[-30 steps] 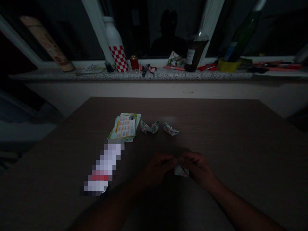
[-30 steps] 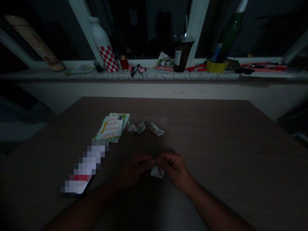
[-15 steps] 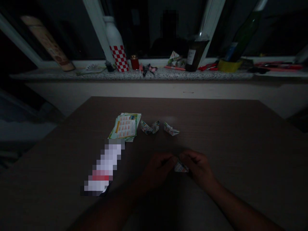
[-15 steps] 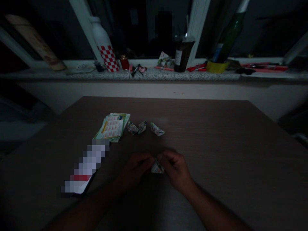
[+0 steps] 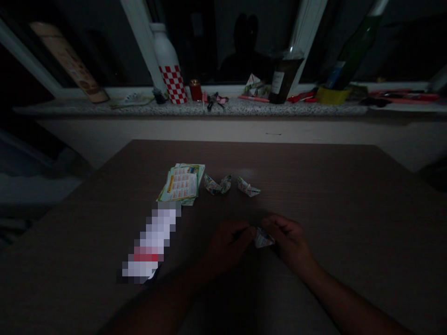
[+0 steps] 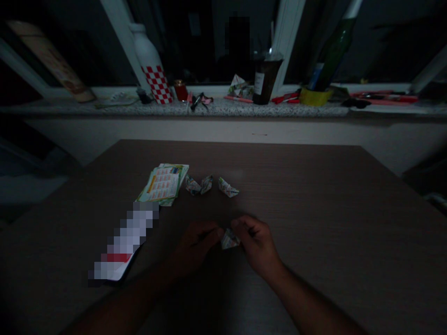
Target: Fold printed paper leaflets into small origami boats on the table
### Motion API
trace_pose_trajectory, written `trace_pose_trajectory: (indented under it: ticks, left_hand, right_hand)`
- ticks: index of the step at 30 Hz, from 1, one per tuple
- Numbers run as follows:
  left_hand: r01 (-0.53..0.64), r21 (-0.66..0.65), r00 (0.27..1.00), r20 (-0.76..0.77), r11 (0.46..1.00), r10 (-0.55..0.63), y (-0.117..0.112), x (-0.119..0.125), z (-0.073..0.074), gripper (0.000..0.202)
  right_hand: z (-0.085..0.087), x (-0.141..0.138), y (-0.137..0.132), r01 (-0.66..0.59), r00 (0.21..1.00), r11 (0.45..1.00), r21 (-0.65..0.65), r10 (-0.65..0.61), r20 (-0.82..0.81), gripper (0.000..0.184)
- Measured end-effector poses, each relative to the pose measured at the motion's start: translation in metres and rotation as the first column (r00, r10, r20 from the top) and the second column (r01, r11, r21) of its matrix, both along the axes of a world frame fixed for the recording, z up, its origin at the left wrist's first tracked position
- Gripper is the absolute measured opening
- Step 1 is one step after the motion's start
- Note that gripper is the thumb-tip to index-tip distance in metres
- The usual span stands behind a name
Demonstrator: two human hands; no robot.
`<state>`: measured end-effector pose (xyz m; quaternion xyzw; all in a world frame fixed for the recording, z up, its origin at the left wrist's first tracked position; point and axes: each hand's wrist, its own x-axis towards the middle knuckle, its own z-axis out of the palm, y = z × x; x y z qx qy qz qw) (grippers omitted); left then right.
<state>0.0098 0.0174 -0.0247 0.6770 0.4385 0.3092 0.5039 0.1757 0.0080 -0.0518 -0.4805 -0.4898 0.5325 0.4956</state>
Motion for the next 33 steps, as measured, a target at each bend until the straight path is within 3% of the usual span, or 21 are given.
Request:
trace_pose_trajectory:
  ticks: [33]
  left_hand:
    - [0.072, 0.011, 0.997, -0.023, 0.997, -0.072, 0.0007, -0.0015, -0.0033, 0.036]
  right_hand:
    - [-0.0025, 0.0024, 0.0031, 0.044, 0.995, 0.997, -0.056, -0.049, -0.090, 0.032]
